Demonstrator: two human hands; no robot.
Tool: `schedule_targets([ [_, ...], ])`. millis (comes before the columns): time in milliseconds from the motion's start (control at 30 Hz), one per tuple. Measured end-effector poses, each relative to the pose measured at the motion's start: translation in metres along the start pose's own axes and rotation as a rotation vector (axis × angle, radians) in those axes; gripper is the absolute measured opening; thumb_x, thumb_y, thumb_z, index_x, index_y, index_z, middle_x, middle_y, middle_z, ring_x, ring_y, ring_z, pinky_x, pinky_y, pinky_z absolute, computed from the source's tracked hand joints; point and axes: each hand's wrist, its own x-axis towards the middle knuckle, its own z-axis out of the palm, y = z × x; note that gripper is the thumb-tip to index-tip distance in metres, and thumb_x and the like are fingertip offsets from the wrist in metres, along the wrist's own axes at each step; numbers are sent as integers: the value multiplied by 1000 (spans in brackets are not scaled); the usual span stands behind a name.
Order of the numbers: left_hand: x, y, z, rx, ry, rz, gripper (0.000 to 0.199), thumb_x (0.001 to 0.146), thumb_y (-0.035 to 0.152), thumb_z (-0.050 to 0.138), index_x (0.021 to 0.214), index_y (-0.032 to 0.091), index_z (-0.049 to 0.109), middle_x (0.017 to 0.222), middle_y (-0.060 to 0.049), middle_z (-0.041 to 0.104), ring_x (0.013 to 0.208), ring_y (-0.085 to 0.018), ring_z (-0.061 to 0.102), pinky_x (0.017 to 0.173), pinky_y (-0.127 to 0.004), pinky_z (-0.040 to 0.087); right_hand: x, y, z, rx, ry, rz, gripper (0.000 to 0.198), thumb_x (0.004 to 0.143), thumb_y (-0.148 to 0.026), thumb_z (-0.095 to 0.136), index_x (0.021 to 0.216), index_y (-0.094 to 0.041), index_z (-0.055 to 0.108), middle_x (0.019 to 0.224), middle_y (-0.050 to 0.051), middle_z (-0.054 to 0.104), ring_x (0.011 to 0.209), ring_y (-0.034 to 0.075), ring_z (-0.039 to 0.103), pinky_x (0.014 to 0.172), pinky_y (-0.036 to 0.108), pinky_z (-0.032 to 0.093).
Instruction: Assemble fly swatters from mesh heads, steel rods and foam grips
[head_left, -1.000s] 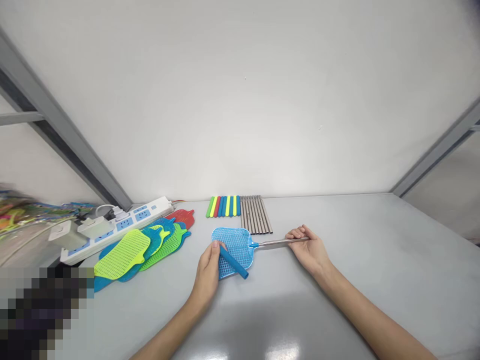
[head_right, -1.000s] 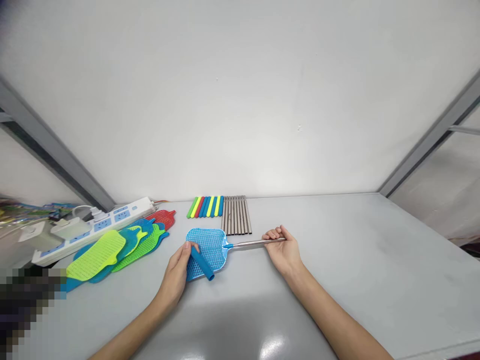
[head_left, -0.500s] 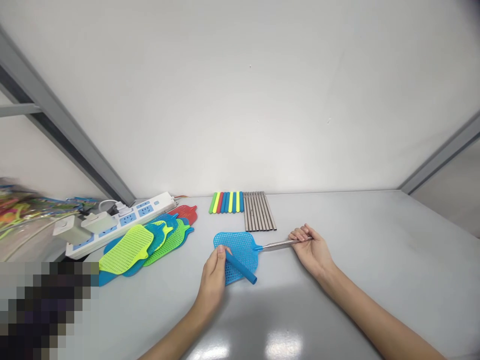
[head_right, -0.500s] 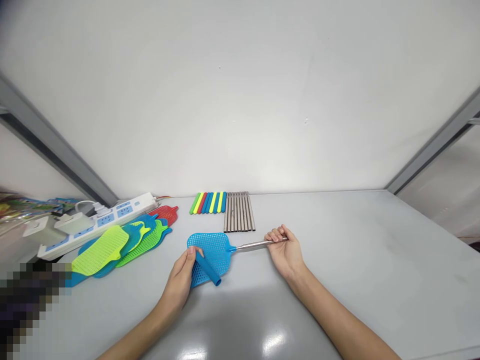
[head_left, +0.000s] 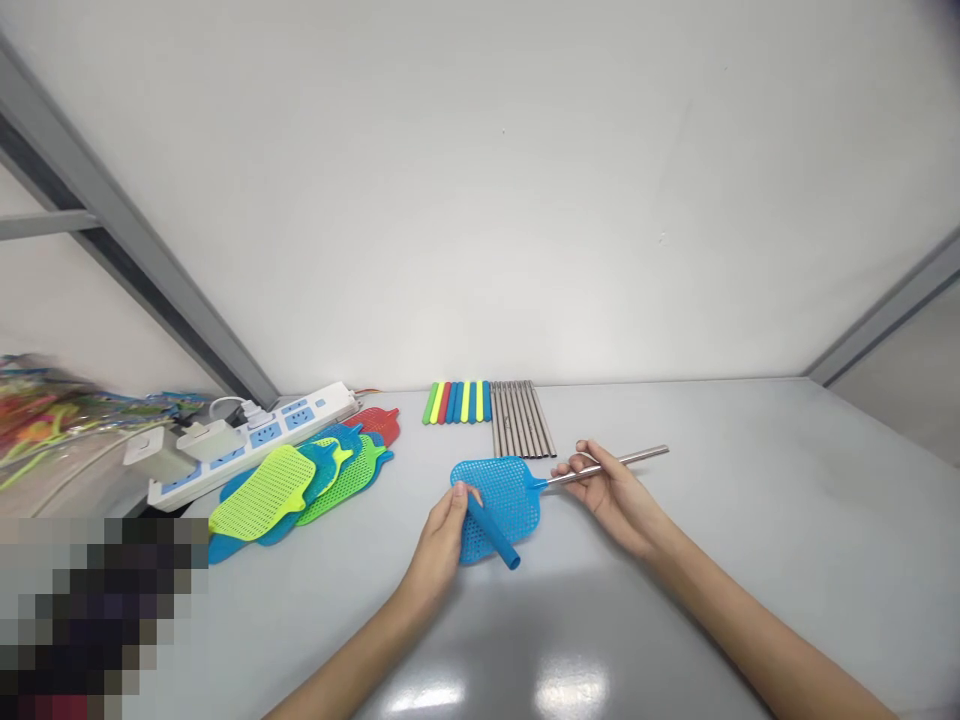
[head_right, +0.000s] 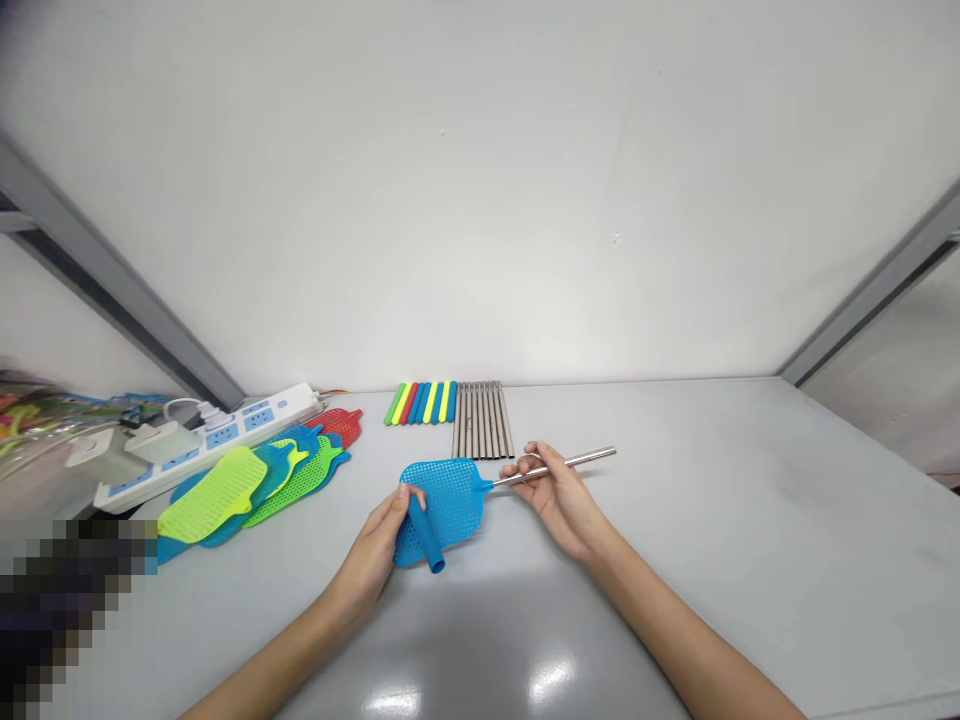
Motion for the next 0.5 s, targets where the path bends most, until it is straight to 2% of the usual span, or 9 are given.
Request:
schedule_targets([
  [100,1,-4,-1,-10,16,17,35,70,51,47,62,17,51,56,2,46,55,-13,42,54,-23,35,1,-5,-3,-56,45,-62,17,74,-36,53,77,-20,53,53,-4,46,66,16,56,72,35,44],
  [200,3,-6,-4,-59,38,44,34,72,50,45,68,17,52,62,1,49,60,-14,47,60,-25,39,5,-13,-11,-42,125,-57,20,73,-39,53,78,-19,52,48,-6,42,45,10,48,53,27,48],
  [233,4,-5,-5,-75,41,48,34,73,50,43,69,17,51,63,1,50,60,-14,48,61,-26,40,7,-16,-14,-25,153,-43,22,72,-40,53,79,-19,52,46,-7,40,38,7,43,43,22,45],
  [300,6,-4,-8,-109,41,50,33,75,49,41,70,17,50,61,2,49,58,-13,49,61,-26,41,10,-21,-22,21,166,10,26,72,-43,53,81,-18,52,43,-9,35,27,2,27,25,12,27],
  [333,7,-2,-9,-125,36,45,33,76,48,40,70,17,49,59,2,49,56,-12,49,59,-26,41,11,-23,-25,57,129,42,28,72,-43,52,84,-17,53,43,-10,34,25,1,21,21,11,20],
  [433,9,0,-10,-164,27,7,32,77,47,39,72,17,47,54,3,47,52,-12,48,54,-25,41,12,-26,-33,142,46,113,21,77,-29,49,92,-15,51,44,-10,34,24,0,18,19,8,16],
  [500,9,1,-11,-195,34,-22,31,76,46,42,72,16,47,53,4,45,49,-11,47,52,-25,40,11,-25,-34,137,68,136,16,77,-18,46,93,-16,51,47,-8,41,23,0,20,19,8,18],
])
